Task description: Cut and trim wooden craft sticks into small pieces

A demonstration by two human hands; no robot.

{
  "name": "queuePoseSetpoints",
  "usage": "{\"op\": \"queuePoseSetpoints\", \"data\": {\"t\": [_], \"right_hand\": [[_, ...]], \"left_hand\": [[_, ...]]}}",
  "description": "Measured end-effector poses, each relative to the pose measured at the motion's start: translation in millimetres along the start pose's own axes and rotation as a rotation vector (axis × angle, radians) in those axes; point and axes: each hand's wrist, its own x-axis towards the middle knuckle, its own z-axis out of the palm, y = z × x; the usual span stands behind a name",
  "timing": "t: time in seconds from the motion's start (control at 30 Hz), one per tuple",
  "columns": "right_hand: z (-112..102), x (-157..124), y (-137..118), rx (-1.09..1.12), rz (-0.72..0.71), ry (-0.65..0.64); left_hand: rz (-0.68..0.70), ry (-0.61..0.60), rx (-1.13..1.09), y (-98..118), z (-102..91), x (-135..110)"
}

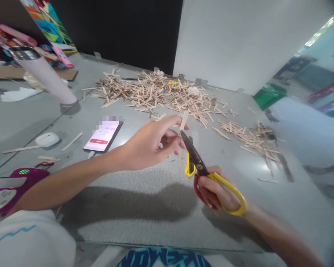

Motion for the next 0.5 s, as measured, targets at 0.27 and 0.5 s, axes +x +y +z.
{"op": "queuePoseSetpoints", "data": {"t": [0.27, 0.5], "right_hand": [[-2.1, 4.4, -4.5, 0.170, 0.076, -0.133], [-7.5, 6.3, 12.7, 0.196, 0.032, -0.090]], "left_hand": [[0.081, 0.009, 0.156, -6.4, -8.5, 4.5], [-0.096, -0.056, -0.053, -7.8, -11.4, 6.6]]}}
